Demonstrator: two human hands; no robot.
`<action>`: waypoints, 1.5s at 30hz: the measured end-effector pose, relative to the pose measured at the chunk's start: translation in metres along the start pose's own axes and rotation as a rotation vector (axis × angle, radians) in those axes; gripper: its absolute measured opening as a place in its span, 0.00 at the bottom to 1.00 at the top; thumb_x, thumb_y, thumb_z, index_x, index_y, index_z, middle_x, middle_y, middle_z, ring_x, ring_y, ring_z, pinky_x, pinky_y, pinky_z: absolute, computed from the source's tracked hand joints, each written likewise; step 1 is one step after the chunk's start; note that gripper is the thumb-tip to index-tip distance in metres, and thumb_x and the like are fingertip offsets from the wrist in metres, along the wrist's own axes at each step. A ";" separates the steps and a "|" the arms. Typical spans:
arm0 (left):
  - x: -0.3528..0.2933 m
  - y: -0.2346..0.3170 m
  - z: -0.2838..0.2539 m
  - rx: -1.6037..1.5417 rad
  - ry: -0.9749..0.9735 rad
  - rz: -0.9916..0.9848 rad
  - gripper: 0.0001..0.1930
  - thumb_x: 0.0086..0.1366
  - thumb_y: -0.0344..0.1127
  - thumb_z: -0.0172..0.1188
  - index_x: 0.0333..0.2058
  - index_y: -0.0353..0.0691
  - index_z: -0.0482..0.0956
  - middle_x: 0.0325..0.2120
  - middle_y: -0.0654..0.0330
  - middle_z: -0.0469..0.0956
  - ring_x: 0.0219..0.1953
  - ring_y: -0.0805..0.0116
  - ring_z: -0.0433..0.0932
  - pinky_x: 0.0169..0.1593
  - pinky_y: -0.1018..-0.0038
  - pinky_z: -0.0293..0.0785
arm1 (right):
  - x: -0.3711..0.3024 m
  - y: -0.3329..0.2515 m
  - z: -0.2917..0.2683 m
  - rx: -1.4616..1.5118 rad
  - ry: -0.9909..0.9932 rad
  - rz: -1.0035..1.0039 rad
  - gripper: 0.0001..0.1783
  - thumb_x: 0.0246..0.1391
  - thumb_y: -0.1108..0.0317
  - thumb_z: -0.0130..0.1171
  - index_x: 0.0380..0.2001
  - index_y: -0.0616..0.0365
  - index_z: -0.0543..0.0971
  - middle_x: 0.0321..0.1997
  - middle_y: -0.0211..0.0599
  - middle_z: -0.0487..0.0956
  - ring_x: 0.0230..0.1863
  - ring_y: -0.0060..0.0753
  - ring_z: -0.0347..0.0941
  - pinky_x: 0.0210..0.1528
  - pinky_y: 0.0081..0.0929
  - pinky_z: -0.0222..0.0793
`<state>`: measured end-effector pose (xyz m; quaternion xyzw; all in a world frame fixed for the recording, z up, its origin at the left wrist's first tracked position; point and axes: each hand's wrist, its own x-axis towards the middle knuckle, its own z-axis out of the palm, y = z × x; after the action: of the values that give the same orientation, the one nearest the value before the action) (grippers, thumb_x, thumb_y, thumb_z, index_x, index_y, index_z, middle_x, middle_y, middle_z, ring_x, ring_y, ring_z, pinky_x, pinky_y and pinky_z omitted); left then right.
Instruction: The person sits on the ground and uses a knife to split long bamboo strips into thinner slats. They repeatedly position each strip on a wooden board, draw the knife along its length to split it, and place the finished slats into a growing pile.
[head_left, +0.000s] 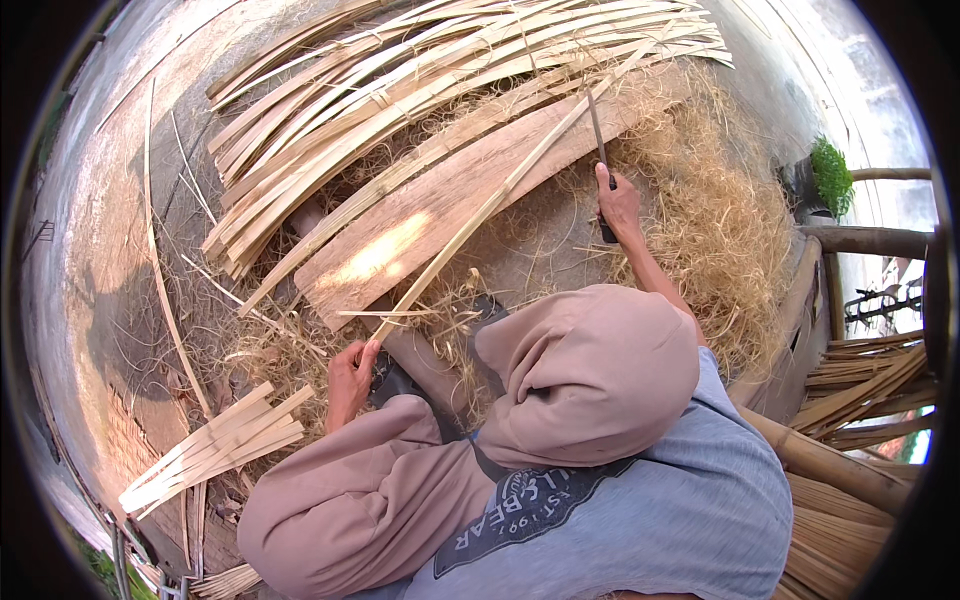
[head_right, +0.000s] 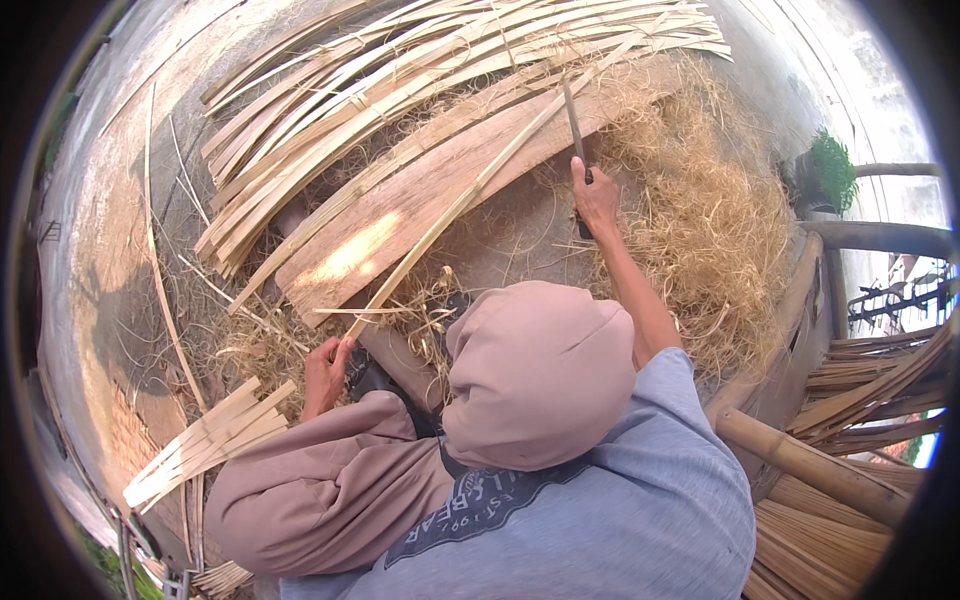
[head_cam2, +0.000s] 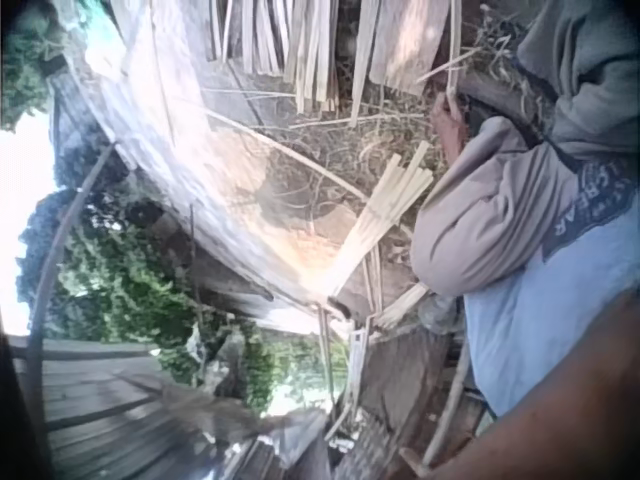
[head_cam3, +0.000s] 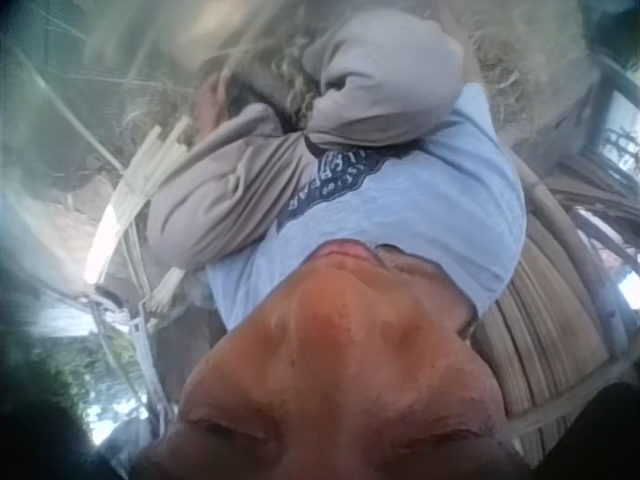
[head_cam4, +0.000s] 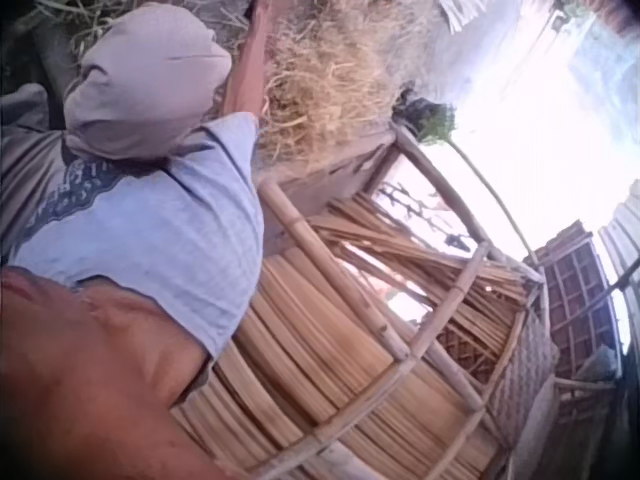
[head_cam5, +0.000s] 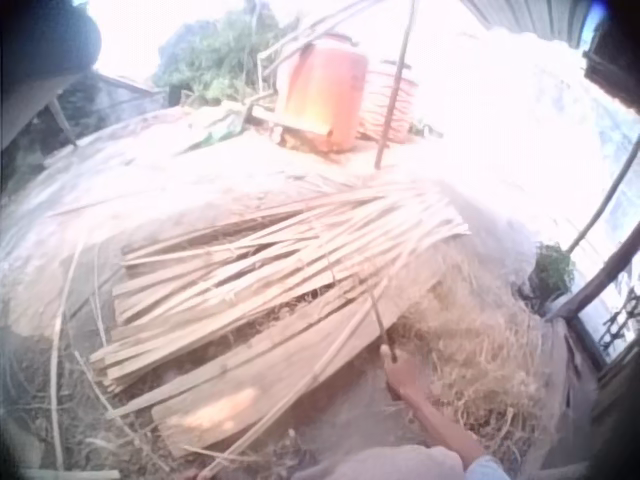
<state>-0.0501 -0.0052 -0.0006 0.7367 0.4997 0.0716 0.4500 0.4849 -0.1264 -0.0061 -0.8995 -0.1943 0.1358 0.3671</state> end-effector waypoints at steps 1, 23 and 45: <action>0.002 -0.001 0.001 -0.061 -0.046 -0.064 0.27 0.74 0.54 0.60 0.24 0.35 0.77 0.15 0.67 0.67 0.21 0.76 0.63 0.26 0.73 0.57 | -0.022 0.001 0.010 -0.033 -0.092 -0.035 0.35 0.67 0.37 0.55 0.23 0.62 0.76 0.17 0.45 0.76 0.23 0.44 0.80 0.27 0.44 0.71; 0.027 0.003 0.011 -0.608 -0.146 -0.383 0.29 0.71 0.60 0.63 0.21 0.42 0.74 0.14 0.73 0.64 0.15 0.83 0.57 0.21 0.79 0.49 | -0.148 -0.003 0.038 -0.172 -0.328 -0.449 0.27 0.63 0.45 0.65 0.27 0.60 0.77 0.20 0.48 0.76 0.20 0.49 0.68 0.27 0.44 0.64; -0.003 0.013 -0.002 0.123 0.170 0.244 0.13 0.76 0.37 0.58 0.49 0.33 0.83 0.25 0.49 0.77 0.25 0.63 0.71 0.33 0.68 0.71 | -0.049 0.003 0.020 0.399 -0.541 0.234 0.29 0.69 0.41 0.55 0.33 0.60 0.76 0.22 0.31 0.77 0.17 0.22 0.73 0.21 0.26 0.74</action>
<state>-0.0439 -0.0082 0.0109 0.8094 0.4462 0.1571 0.3478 0.4342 -0.1385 -0.0168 -0.7578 -0.1495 0.4454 0.4529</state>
